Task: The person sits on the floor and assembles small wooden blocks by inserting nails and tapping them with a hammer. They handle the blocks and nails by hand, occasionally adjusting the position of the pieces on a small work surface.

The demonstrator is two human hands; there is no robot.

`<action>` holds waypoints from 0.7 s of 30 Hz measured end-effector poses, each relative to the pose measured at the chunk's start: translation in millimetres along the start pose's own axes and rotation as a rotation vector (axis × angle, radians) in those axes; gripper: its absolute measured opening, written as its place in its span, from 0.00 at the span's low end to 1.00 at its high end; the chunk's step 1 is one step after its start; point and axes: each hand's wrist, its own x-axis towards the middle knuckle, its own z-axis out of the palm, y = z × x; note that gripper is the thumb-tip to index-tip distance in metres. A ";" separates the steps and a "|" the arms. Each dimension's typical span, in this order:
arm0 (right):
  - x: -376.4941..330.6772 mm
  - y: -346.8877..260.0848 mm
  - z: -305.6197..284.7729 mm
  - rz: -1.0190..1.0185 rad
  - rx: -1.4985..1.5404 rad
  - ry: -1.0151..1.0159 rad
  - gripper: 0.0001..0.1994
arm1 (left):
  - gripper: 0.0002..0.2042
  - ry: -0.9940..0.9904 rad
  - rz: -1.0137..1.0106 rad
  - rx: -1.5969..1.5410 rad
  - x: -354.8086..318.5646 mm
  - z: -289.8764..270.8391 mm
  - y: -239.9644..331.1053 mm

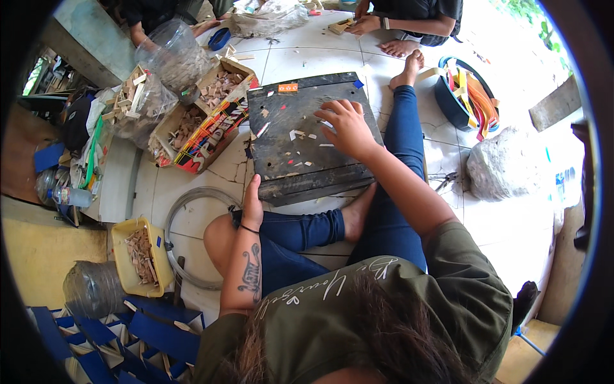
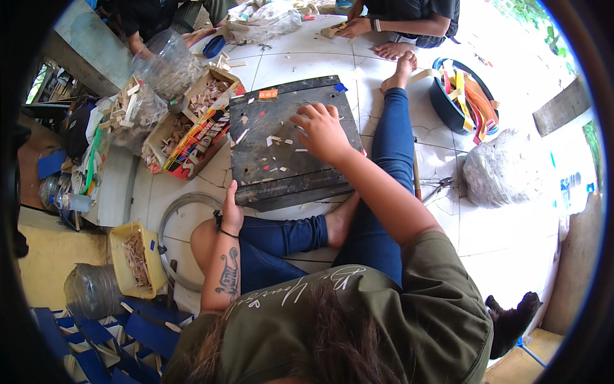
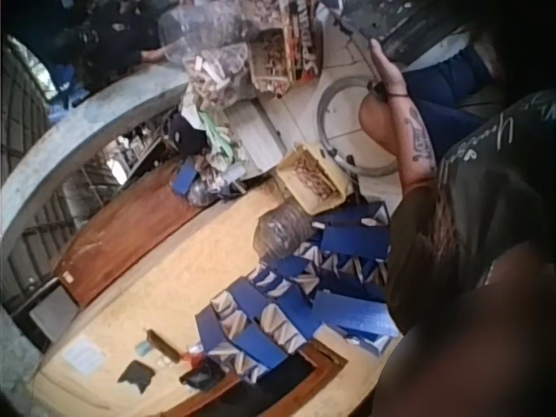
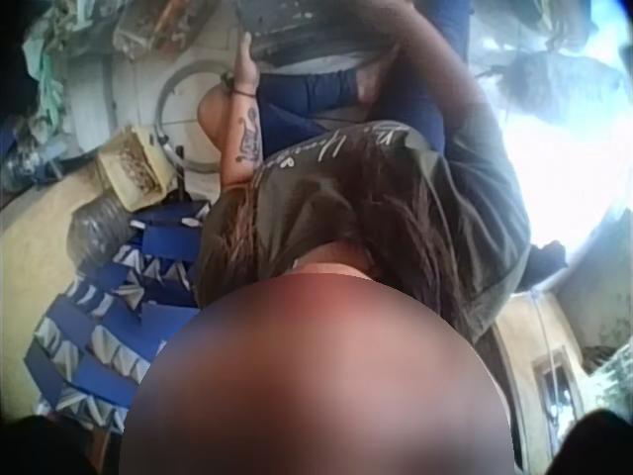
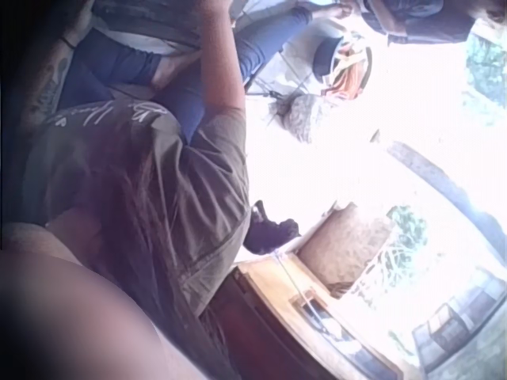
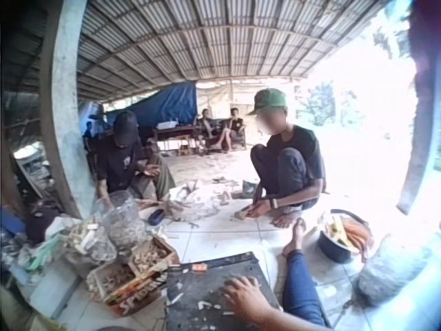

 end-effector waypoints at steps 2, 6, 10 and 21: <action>18.8 1.0 8.9 -0.014 0.005 -0.009 0.15 | 0.22 -0.031 -0.008 -0.007 -1.1 1.3 3.2; 39.6 -0.7 22.6 -0.041 -0.041 -0.037 0.09 | 0.22 -0.022 -0.001 0.017 -1.7 2.5 5.2; 43.0 -2.9 25.2 -0.088 -0.112 -0.032 0.05 | 0.22 -0.032 -0.005 0.027 -1.1 1.2 3.8; 3.3 78.8 -29.6 0.380 0.106 0.526 0.05 | 0.23 -0.013 0.020 0.055 0.4 -0.7 0.0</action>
